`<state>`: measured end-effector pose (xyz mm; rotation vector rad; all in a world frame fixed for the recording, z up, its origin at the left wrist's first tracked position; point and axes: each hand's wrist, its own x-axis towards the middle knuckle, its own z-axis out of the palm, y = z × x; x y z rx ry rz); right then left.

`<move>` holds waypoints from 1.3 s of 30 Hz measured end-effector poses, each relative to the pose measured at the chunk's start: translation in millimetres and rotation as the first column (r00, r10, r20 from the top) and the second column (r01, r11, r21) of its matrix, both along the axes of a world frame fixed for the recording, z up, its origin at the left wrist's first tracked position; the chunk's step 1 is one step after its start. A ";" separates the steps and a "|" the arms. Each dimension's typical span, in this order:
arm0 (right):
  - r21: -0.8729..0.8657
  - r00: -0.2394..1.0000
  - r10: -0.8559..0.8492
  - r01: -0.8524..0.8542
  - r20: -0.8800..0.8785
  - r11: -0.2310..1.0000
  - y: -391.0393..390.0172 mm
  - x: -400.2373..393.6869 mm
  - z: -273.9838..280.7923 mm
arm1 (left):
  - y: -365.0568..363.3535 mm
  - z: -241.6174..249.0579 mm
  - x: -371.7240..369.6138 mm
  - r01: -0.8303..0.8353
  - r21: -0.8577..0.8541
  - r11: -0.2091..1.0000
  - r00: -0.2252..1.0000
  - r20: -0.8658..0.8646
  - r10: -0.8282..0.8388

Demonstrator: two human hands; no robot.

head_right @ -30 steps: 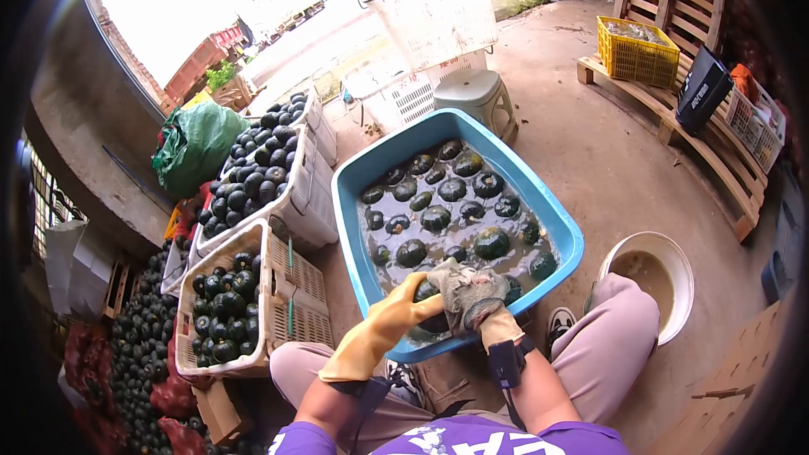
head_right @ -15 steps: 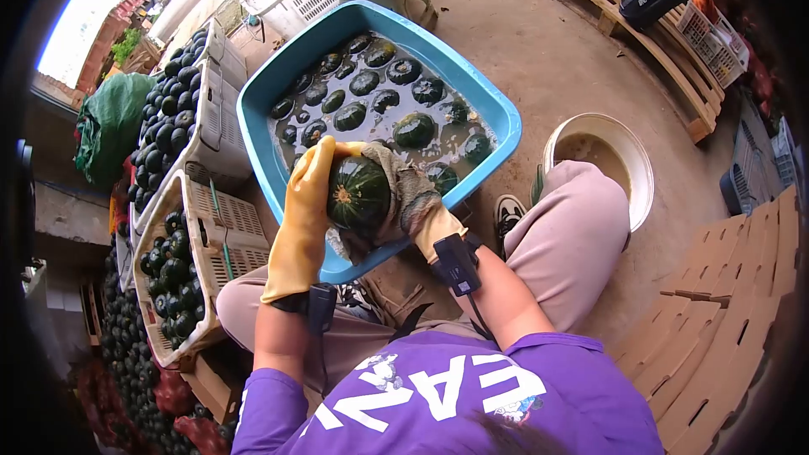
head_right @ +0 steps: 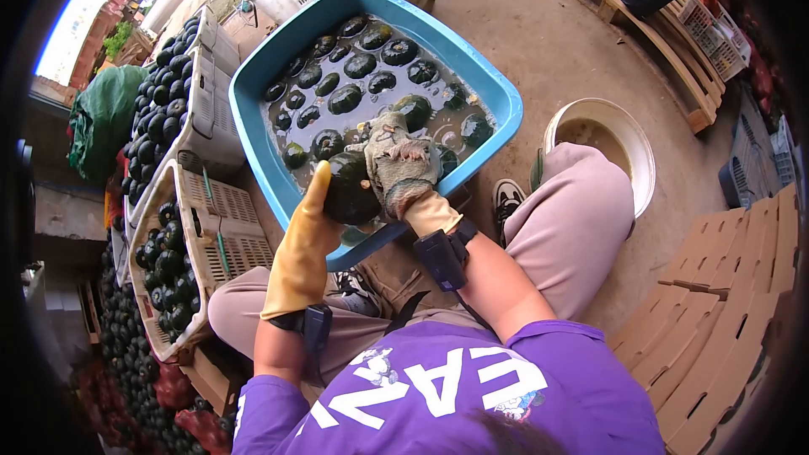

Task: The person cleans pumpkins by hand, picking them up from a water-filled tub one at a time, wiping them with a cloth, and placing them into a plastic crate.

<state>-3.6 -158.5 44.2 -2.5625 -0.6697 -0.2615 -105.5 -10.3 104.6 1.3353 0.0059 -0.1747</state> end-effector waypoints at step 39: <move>0.110 0.983 0.171 -0.163 -0.070 0.980 -6.6 -22.6 -0.8 | -22.8 31.3 -9.6 -0.310 0.713 0.629 0.821 0.534 -0.200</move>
